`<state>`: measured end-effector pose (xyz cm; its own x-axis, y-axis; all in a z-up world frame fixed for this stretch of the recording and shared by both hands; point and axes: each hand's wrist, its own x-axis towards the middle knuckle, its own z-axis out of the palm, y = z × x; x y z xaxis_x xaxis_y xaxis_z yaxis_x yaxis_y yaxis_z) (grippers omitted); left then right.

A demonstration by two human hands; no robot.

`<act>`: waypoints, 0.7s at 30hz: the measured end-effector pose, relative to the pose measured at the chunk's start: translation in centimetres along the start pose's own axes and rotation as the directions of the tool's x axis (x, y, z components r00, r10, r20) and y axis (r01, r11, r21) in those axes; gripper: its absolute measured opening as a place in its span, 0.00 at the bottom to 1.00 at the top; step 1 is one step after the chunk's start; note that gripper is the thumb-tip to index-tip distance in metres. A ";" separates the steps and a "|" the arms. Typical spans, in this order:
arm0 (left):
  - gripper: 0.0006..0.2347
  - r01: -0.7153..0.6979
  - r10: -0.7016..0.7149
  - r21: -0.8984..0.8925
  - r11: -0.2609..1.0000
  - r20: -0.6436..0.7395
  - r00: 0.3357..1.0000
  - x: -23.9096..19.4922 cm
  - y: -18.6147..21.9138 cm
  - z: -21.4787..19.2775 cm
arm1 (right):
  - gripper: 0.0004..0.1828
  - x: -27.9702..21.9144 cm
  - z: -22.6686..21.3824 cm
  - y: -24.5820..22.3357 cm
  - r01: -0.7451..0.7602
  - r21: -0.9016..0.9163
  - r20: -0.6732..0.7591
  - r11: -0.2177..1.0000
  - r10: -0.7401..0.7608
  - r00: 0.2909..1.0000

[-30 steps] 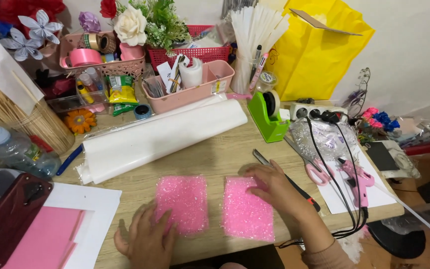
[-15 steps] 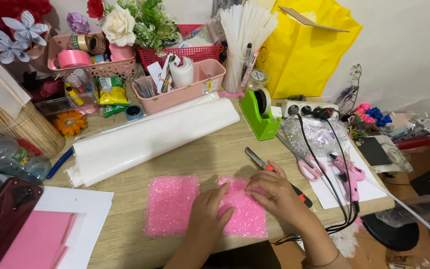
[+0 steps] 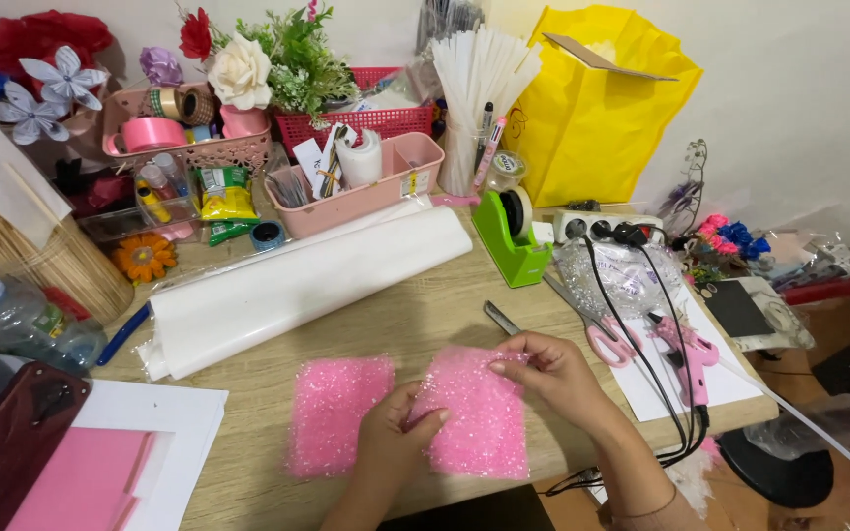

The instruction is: The person arranges pink bubble wrap sheets on a wooden work table. They repeatedly pick up, unfold, and place the sheets side by side, smoothing them with their hands. The workspace contains craft supplies including scissors, a utility knife, and floral decorations.

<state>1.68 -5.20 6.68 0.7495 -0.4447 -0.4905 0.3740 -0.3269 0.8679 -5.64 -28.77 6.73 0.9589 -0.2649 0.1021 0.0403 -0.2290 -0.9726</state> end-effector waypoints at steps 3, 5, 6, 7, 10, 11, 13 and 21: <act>0.21 -0.003 0.001 -0.055 0.999 -0.038 0.999 -0.2 -0.4 -1.0 | 0.06 1.2 0.8 -1.4 -0.019 -0.034 0.040 0.999 0.020 0.999; 0.20 -0.055 0.045 -0.142 0.988 -0.077 0.996 0.6 -2.7 -1.8 | 0.06 2.2 1.6 -2.3 -0.021 -0.018 0.086 1.000 0.022 0.996; 0.19 -0.109 0.086 -0.222 0.969 -0.112 0.990 1.0 -3.9 -2.3 | 0.07 2.8 2.2 -2.8 -0.027 -0.003 0.124 1.000 0.027 0.992; 0.19 -0.112 0.085 -0.226 0.968 -0.126 0.988 1.1 -4.6 -2.8 | 0.07 3.4 2.8 -2.9 -0.023 0.000 0.138 1.000 0.023 0.990; 0.18 -0.154 0.080 -0.488 0.859 -0.169 0.982 1.1 -7.0 -4.5 | 0.08 4.8 5.4 -3.7 0.008 -0.051 0.192 0.999 0.002 0.981; 0.18 -0.197 0.099 -0.465 0.863 -0.226 0.969 1.2 -7.6 -5.0 | 0.11 5.0 6.4 -4.3 -0.022 -0.077 0.172 0.997 0.035 0.985; 0.19 -0.242 0.115 -0.443 0.863 -0.293 0.949 0.6 -8.0 -5.8 | 0.15 5.4 7.9 -5.0 -0.049 -0.103 0.163 0.994 0.066 0.984; 0.29 -0.246 0.197 -0.122 0.961 -0.317 0.928 -1.4 -4.6 -7.4 | 0.12 4.0 7.9 -5.4 -0.016 -0.053 0.221 0.998 0.027 0.975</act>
<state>2.96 3.11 3.96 0.9422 -0.2128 -0.2589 0.2419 -0.1027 0.9648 0.18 -21.16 10.72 0.9980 -0.0572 0.0271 0.0104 -0.2744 -0.9616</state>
